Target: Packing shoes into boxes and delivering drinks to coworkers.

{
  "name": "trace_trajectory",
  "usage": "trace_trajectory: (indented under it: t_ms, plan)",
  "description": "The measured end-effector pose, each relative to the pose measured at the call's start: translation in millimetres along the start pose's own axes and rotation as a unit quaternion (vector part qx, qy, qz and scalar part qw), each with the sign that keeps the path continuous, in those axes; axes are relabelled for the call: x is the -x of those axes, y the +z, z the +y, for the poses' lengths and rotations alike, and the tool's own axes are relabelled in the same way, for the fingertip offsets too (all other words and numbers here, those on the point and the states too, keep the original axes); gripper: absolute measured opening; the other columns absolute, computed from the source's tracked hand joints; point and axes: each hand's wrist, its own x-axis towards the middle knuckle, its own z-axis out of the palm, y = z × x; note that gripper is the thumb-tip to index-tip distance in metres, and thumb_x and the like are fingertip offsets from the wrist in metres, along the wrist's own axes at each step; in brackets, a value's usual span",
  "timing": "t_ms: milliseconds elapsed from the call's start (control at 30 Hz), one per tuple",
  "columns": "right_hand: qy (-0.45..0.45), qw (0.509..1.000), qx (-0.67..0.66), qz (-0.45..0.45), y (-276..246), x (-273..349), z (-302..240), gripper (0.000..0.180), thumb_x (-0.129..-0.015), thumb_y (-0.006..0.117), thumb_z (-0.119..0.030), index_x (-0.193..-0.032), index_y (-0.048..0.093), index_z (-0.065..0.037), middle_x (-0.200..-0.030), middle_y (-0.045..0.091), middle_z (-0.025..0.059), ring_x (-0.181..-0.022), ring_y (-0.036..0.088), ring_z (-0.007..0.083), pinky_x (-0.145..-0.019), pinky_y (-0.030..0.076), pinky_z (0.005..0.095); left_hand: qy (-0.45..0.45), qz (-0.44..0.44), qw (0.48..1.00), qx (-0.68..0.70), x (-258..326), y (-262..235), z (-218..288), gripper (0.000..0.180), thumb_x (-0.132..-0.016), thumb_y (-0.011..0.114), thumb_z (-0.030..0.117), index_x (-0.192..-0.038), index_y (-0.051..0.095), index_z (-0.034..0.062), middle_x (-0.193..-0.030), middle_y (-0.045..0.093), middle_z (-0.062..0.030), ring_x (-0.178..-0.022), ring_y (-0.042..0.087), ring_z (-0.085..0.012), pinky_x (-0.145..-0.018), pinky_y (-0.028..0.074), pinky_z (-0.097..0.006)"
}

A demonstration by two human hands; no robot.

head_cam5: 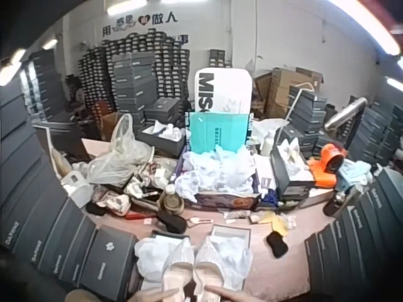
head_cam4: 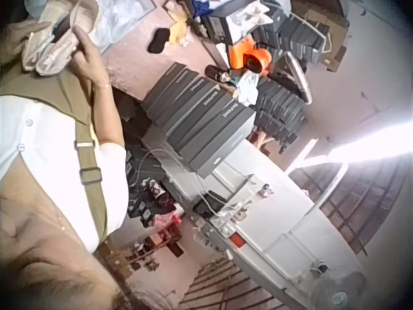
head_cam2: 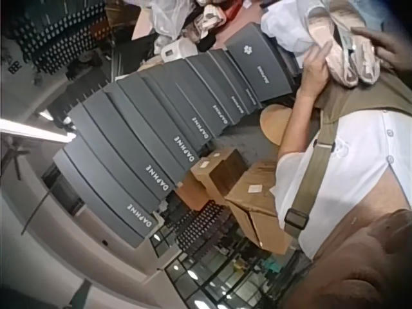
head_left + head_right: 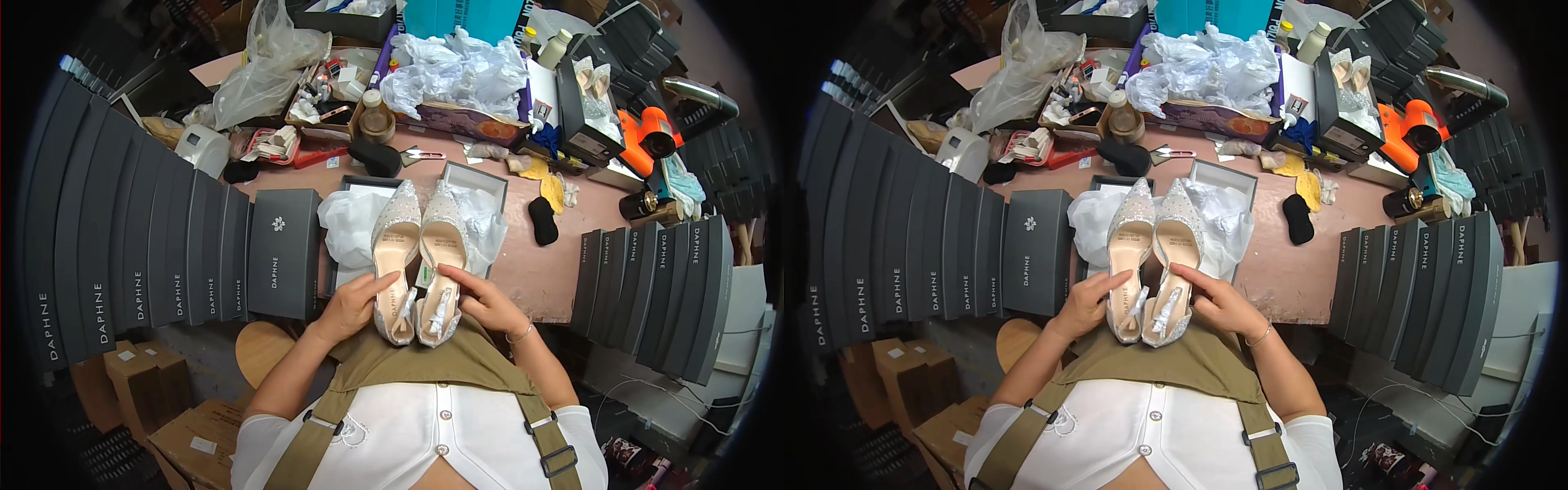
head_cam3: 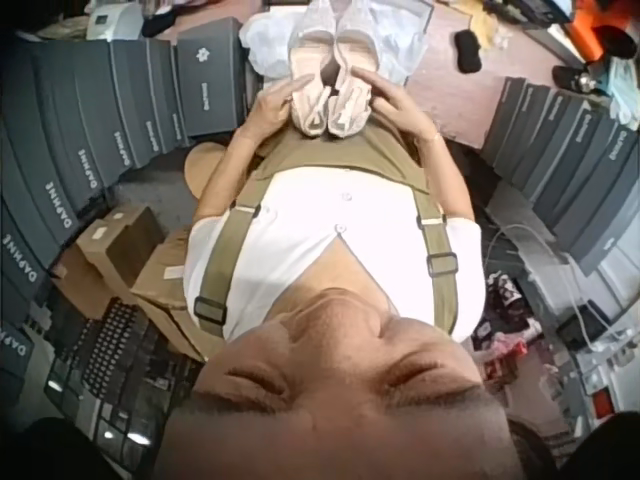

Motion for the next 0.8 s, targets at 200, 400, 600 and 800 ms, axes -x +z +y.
trace_trajectory:
  t_ms: [200, 400, 600, 800]
  plan:
    - [-0.124, 0.930, 0.344, 0.046, -28.3, -15.8, -53.3, 0.031, -0.080, 0.067, -0.011, -0.111, 0.062, -0.008, -0.088, 0.060, 0.0131, -0.079, 0.058, 0.0315, -0.073, 0.048, 0.0349, 0.101, -0.023, 0.972, -0.212, -46.8, -44.7, 40.4, 0.034, -0.072, 0.069, 0.012, -0.104, 0.065, 0.0062, -0.078, 0.059, -0.0111, -0.069, 0.057, -0.0287, -0.062, 0.047, -0.035]
    - [0.014, 0.987, -0.146, 0.070, -26.3, -27.6, -44.9, 0.035, -0.100, 0.044, -0.032, -0.098, 0.059, 0.000, -0.091, 0.057, -0.0009, -0.082, 0.050, 0.0055, -0.071, 0.044, 0.0248, -0.078, -0.094, 0.987, 0.107, -84.9, -49.7, 22.6, 0.030, -0.090, 0.058, 0.029, -0.100, 0.065, 0.0013, -0.086, 0.065, -0.0086, -0.071, 0.061, -0.0183, -0.063, 0.046, -0.028]
    - [0.025, 0.945, -0.310, 0.101, -5.8, -21.2, -1.7, 0.035, -0.101, 0.041, -0.028, -0.114, 0.056, 0.001, -0.099, 0.059, 0.0008, -0.088, 0.052, 0.0057, -0.079, 0.044, 0.0230, -0.250, -0.086, 0.813, 0.519, -75.6, -1.9, 9.8, 0.039, -0.099, 0.045, 0.029, -0.117, 0.053, -0.0047, -0.105, 0.065, -0.0121, -0.086, 0.064, -0.0133, -0.080, 0.052, -0.027]
    - [0.040, 0.948, -0.298, 0.106, -5.2, 1.4, 6.6, 0.039, -0.102, 0.040, -0.029, -0.120, 0.053, 0.003, -0.103, 0.060, 0.0022, -0.093, 0.053, 0.0066, -0.082, 0.045, 0.0234, -0.250, -0.091, 0.820, 0.507, -64.5, 19.1, 5.7, 0.042, -0.099, 0.044, 0.030, -0.121, 0.050, -0.0047, -0.108, 0.064, -0.0132, -0.094, 0.063, -0.0151, -0.084, 0.052, -0.029]
